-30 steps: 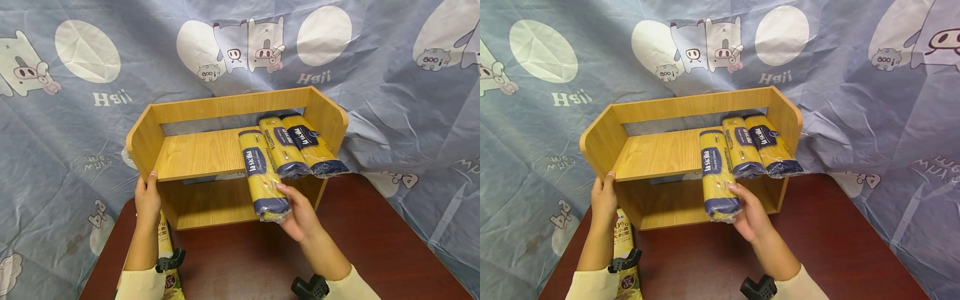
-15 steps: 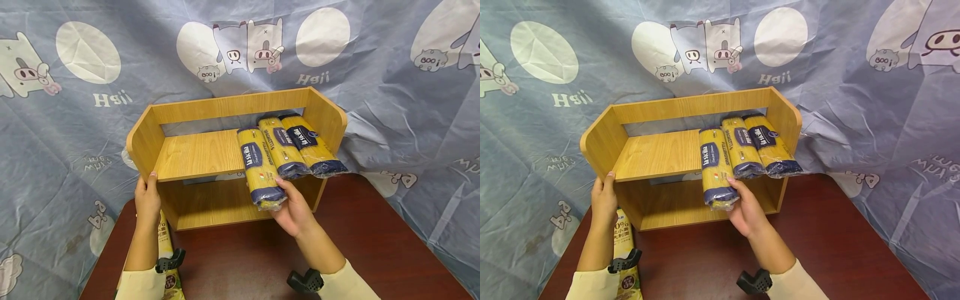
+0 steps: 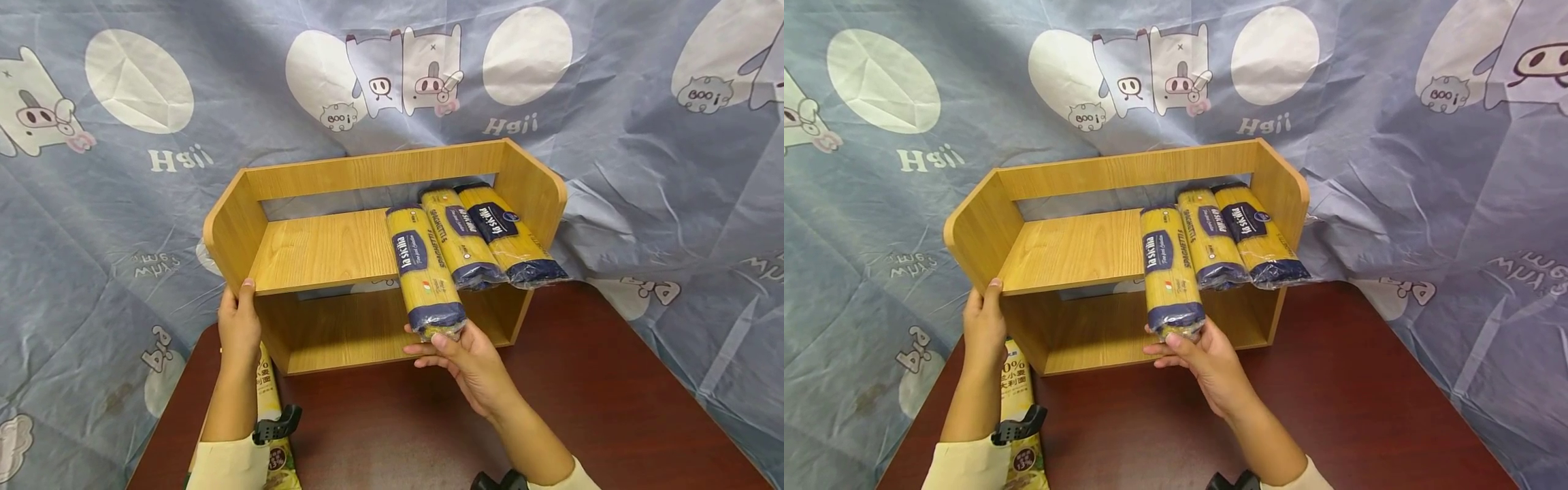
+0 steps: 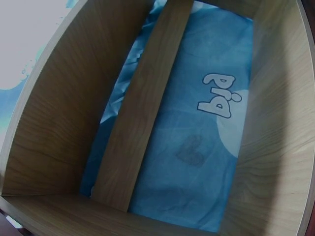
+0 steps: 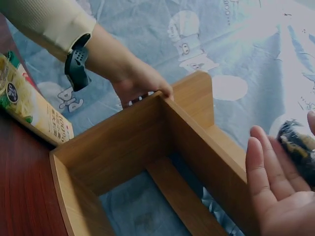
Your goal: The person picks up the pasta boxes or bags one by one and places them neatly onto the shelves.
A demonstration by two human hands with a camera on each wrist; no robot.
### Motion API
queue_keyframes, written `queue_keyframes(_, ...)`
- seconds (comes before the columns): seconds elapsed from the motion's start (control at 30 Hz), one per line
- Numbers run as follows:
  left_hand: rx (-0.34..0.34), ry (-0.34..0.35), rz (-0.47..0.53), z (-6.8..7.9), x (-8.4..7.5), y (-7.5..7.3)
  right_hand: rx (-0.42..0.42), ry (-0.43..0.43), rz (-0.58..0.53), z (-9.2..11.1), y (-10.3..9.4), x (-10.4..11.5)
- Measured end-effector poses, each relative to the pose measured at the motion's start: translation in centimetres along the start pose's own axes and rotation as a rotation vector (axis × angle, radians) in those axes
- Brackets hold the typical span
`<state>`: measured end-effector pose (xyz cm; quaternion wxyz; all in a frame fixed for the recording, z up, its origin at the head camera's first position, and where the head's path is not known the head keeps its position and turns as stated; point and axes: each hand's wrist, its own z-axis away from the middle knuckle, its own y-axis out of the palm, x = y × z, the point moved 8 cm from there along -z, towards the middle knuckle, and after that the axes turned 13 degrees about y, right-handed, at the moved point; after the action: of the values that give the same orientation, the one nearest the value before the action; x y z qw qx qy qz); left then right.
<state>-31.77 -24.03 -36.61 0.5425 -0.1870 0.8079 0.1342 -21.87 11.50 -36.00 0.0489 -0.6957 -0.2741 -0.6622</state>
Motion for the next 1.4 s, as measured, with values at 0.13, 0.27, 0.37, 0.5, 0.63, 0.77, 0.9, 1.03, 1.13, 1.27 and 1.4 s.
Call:
queue_keyframes(0.13,-0.002,0.000,-0.009,0.0,-0.1,0.0,-0.088,-0.036,0.028,-0.4,-0.4,-0.1)
queue_keyframes(0.27,0.002,-0.003,-0.012,0.0,-0.2,0.1,-0.173,-0.042,0.007,-1.0,-0.8,-0.3)
queue_keyframes(0.37,0.002,-0.009,-0.018,0.0,-0.1,0.0,-0.239,-0.030,-0.022,-1.7,-1.2,-0.4)
queue_keyframes(0.5,-0.005,-0.017,-0.021,0.0,0.2,-0.1,-0.306,-0.017,-0.037,-2.8,-1.8,-0.6)
queue_keyframes(0.63,-0.008,-0.012,-0.017,0.0,0.3,-0.1,-0.335,-0.039,-0.035,-3.7,-2.1,-0.5)
queue_keyframes(0.77,-0.007,-0.011,-0.010,-0.1,0.2,-0.1,-0.345,-0.076,-0.034,-4.4,-2.3,-0.2)
queue_keyframes(0.9,-0.006,-0.023,-0.009,-0.1,0.3,-0.1,-0.353,-0.102,-0.033,-5.0,-2.5,-0.2)
queue_keyframes(1.03,-0.004,-0.022,-0.007,-0.1,0.1,-0.1,-0.359,-0.105,-0.022,-5.5,-2.7,-0.1)
queue_keyframes(1.13,-0.004,-0.022,-0.016,-0.1,0.1,-0.1,-0.372,-0.093,-0.014,-5.8,-3.0,-0.1)
queue_keyframes(1.27,-0.003,-0.025,-0.023,0.0,0.2,-0.1,-0.382,-0.062,0.004,-6.0,-3.3,-0.2)
queue_keyframes(1.4,0.000,-0.029,-0.023,0.0,0.1,-0.1,-0.384,0.002,0.070,-5.9,-3.5,-0.6)
